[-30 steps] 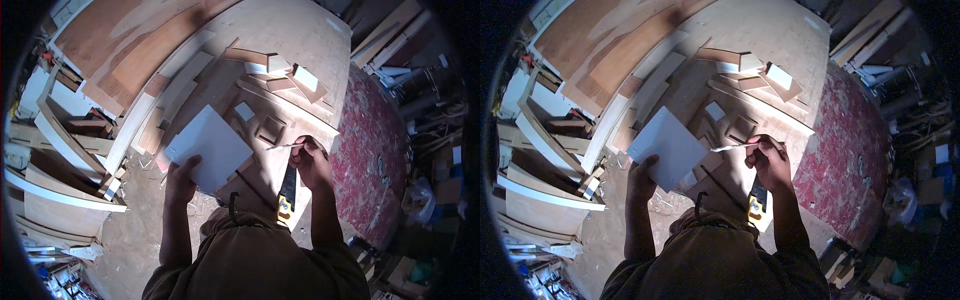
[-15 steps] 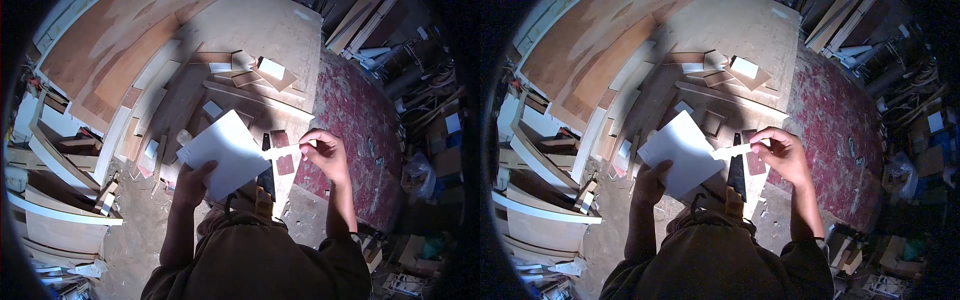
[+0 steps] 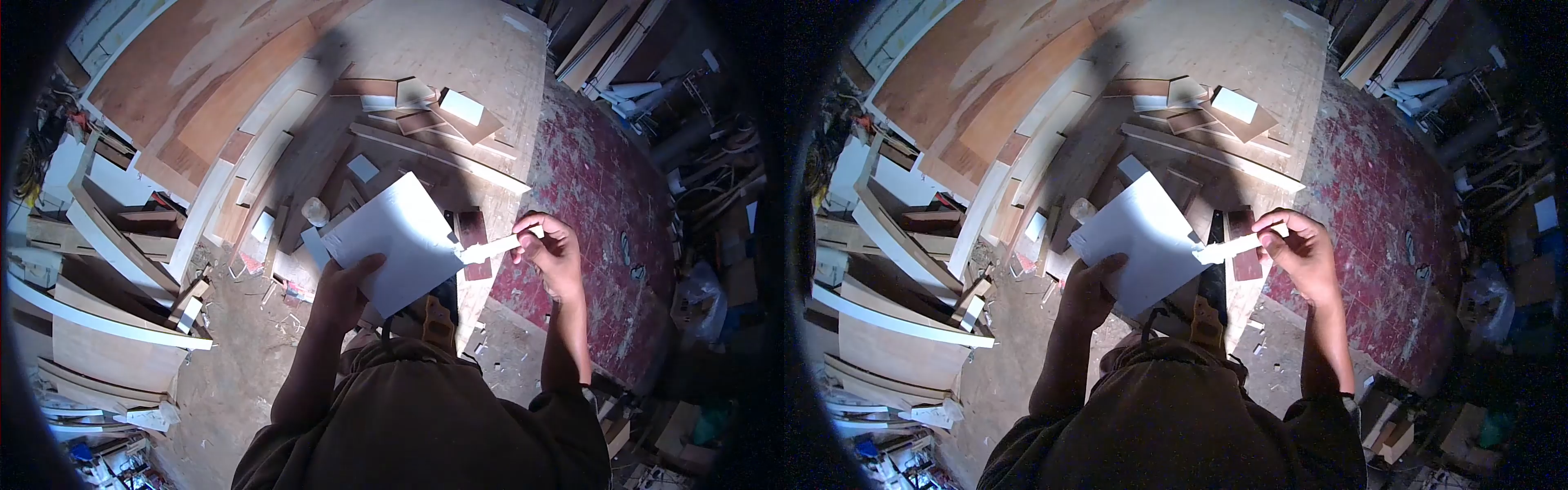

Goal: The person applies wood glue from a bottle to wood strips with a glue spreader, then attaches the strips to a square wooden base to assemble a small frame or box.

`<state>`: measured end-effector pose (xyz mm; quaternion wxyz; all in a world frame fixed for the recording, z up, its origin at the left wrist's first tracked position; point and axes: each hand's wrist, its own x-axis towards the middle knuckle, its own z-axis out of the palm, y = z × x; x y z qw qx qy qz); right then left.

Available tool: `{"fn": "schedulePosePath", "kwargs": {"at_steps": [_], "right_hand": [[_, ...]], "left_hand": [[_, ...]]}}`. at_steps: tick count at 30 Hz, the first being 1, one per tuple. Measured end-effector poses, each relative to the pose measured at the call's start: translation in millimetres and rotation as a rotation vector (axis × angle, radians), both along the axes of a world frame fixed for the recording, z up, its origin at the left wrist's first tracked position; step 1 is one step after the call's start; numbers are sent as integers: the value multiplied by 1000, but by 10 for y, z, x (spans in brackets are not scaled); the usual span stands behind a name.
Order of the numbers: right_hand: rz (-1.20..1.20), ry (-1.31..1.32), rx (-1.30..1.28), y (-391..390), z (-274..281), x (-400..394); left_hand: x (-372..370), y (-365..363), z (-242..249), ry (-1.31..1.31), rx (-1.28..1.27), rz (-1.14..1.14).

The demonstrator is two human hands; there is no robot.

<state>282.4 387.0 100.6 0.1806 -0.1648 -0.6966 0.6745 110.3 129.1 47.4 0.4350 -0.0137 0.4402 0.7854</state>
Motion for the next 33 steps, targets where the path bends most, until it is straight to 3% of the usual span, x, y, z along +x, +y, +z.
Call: {"fn": "schedulePosePath", "kwargs": {"at_steps": [13,20,24,26,28,33], "right_hand": [[-68,5,70,20,-7,-91],[55,-44,161,34,7,-336],[-51,20,141,16,-19,-496],[19,75,90,29,-10,-510],[225,-40,166,49,96,-470],[-20,-42,166,100,0,-608]], "left_hand": [[-40,41,65,-31,10,-64],[-55,51,87,18,11,-81],[-82,46,80,21,-10,-81],[-101,37,69,36,-13,-76],[-108,28,48,48,-14,-69],[-147,20,49,58,-25,-94]]}}
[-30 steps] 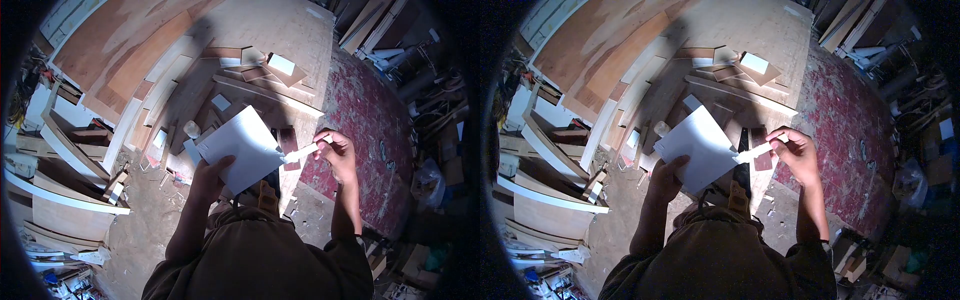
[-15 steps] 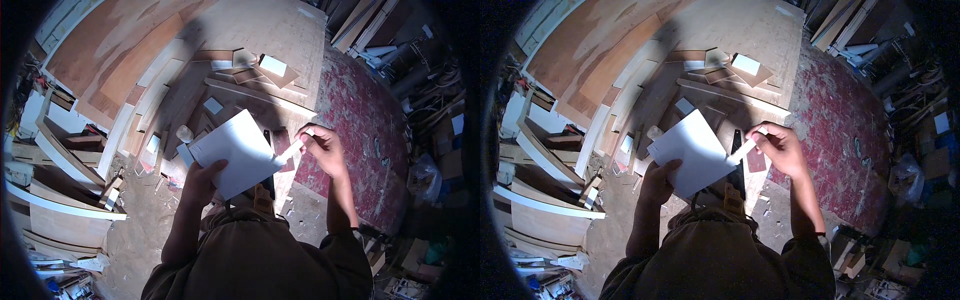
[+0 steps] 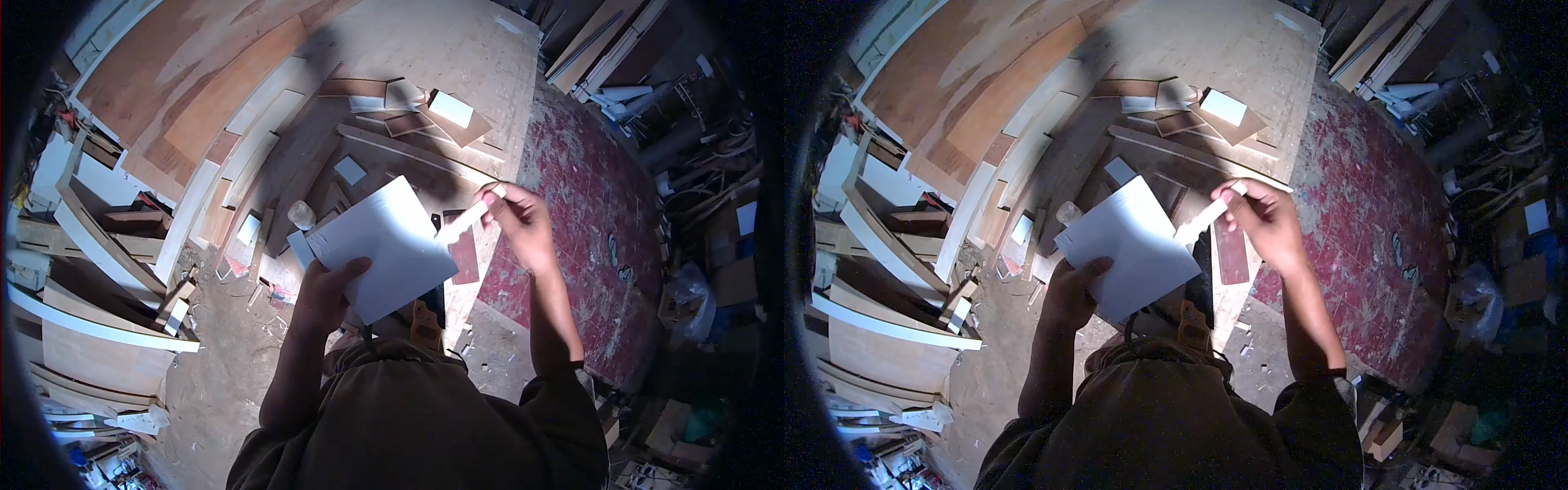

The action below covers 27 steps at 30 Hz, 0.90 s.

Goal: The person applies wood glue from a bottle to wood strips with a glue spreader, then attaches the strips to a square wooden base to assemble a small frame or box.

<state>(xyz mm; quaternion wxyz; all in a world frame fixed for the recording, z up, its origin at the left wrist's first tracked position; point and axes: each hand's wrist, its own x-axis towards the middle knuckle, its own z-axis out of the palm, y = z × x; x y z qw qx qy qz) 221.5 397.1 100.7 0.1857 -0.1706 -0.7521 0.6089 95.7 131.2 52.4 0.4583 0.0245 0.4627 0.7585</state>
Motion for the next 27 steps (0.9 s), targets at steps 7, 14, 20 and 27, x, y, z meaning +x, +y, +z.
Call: {"fn": "schedulePosePath", "kwargs": {"at_steps": [7,14,20,27], "right_hand": [[346,-63,77,-16,84,53],[143,29,-37,-8,59,6],[99,-38,-8,-77,24,-24],[383,-94,39,-30,165,22]], "left_hand": [[6,-28,20,11,-30,12],[-4,-38,-27,9,-8,9],[-2,-68,-20,47,-28,-29],[16,-110,-3,79,-7,-48]]}}
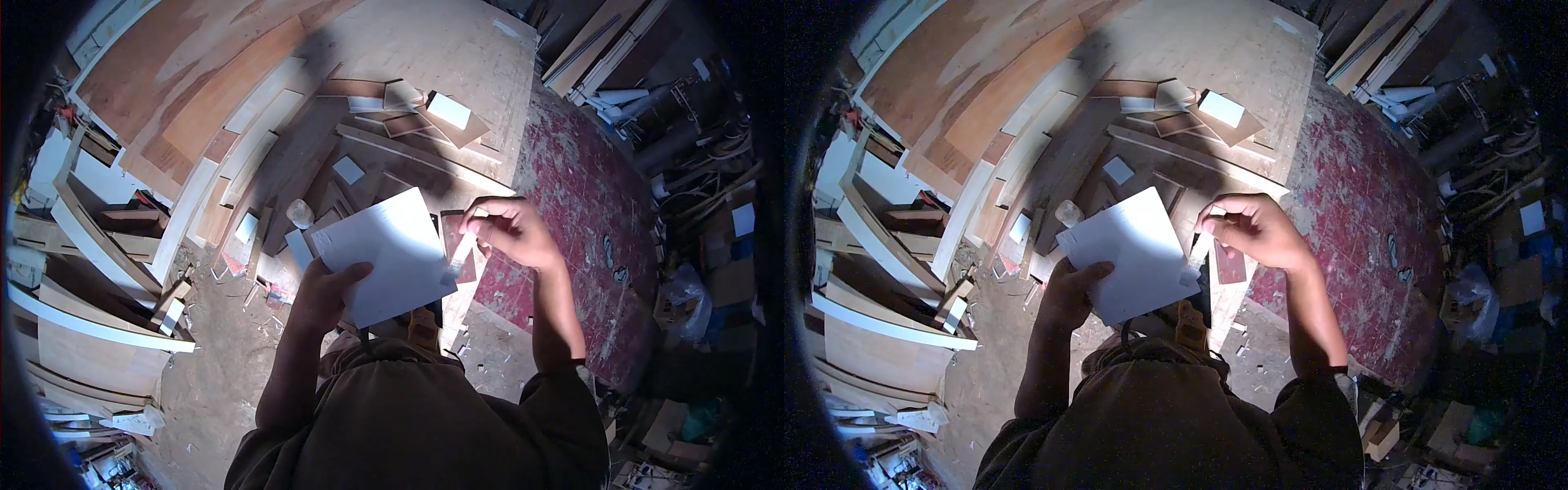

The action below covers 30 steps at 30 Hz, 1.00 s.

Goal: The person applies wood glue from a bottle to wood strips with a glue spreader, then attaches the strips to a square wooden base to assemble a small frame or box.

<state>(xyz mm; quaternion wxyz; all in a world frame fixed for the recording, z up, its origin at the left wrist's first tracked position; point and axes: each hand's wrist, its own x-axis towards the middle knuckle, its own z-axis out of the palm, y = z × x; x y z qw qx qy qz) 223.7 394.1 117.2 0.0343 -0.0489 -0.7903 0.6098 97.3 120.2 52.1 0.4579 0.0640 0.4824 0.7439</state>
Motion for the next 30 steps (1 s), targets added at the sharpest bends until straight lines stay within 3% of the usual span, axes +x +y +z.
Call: {"fn": "schedulePosePath", "kwargs": {"at_steps": [6,9,10,14,16,17,19,22,24,26,29,30], "right_hand": [[-359,40,-88,-49,5,-103],[34,-34,-84,12,70,-27],[45,-98,-72,-48,74,-30],[-246,-51,-5,-102,41,-86],[-384,48,-114,-116,49,-96],[-384,49,-114,-74,60,-68],[76,-38,-23,8,117,8],[-9,-131,41,-80,105,19],[-212,-82,19,-59,43,2],[-344,42,-97,-108,89,-30],[-124,-14,-186,-79,130,39],[-12,-38,-43,-86,136,42]], "left_hand": [[0,-26,34,-29,-16,2],[-13,-52,-3,7,-23,-19],[-13,-58,-1,6,-23,-18],[-22,-39,3,-6,20,-28],[-13,-33,-2,-11,20,-27],[3,-24,-9,-19,30,-15],[22,-27,-26,-29,39,-4],[38,-33,-28,-38,25,-28],[34,-38,5,222,13,-96],[50,-20,-5,110,7,-66],[61,-28,-16,6,10,-30],[65,-31,-18,13,22,-30]]}}
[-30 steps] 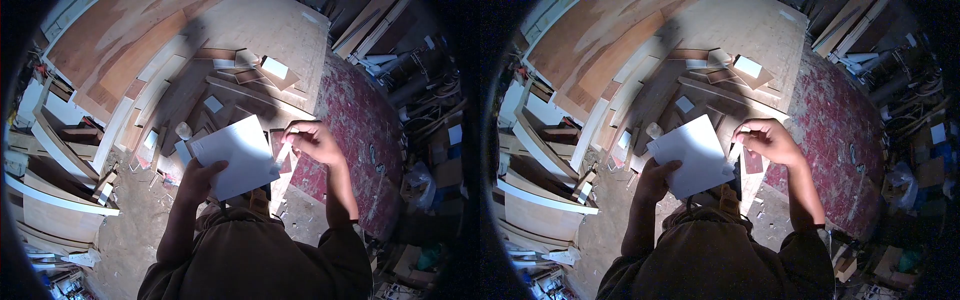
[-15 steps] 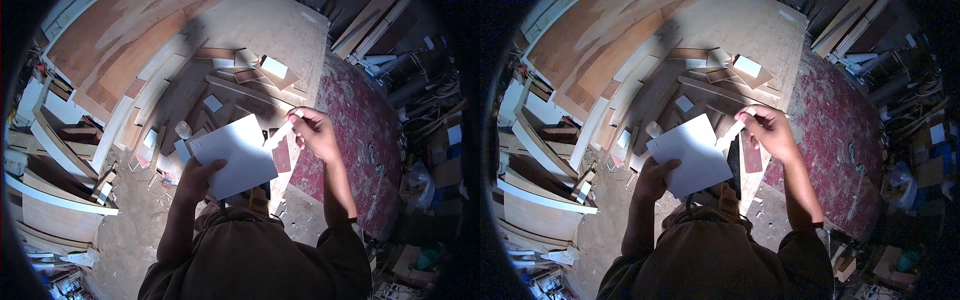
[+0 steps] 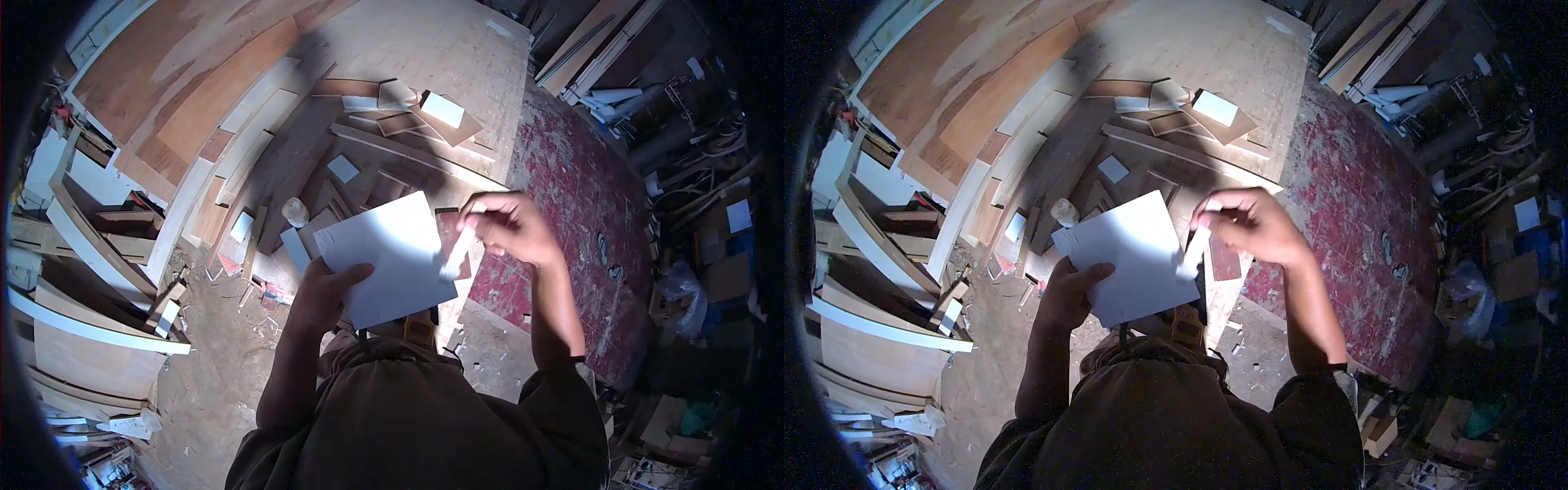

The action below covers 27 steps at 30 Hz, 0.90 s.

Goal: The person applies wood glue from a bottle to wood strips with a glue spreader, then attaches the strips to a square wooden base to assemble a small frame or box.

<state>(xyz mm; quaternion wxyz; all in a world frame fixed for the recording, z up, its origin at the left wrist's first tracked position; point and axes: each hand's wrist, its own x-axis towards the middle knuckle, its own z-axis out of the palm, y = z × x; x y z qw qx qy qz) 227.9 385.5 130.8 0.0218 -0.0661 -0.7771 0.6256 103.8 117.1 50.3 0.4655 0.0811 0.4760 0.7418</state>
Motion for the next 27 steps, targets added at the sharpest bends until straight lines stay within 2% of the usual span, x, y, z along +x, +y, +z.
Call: {"fn": "schedulePosePath", "kwargs": {"at_steps": [2,4,5,8,9,10,12,15,16,18,20,22,25,27], "right_hand": [[8,-45,140,-27,-26,-25],[-253,-41,63,-57,-27,-70],[-348,46,34,-69,-27,-103],[-314,57,-42,-96,29,-43],[-115,-35,-74,-58,35,2],[22,-48,34,-86,58,2],[-8,-39,54,-135,-49,-20],[-335,119,19,-135,-99,-146],[-366,111,4,-87,-84,-145],[-115,80,-83,-59,11,-73],[49,-59,77,-108,48,-65],[-4,-103,103,-112,-29,-103],[-245,41,-11,-92,-138,-190],[-236,56,-37,-108,-96,-194]], "left_hand": [[2,-2,1,11,11,-5],[-1,-6,11,22,19,-9],[-6,-9,25,23,2,5],[-30,-43,-8,54,-26,18],[-37,-57,-27,86,-34,12],[-42,-66,-34,85,-35,15],[-44,-63,-40,38,1,14],[-47,-68,-49,34,-22,16],[-53,-74,-61,36,-22,17],[-69,-92,-85,47,-17,-5],[-63,-107,-34,43,-14,-5],[-52,-102,-12,39,-8,-8],[-58,-109,0,59,-52,10],[-74,-125,22,47,-50,-10]]}}
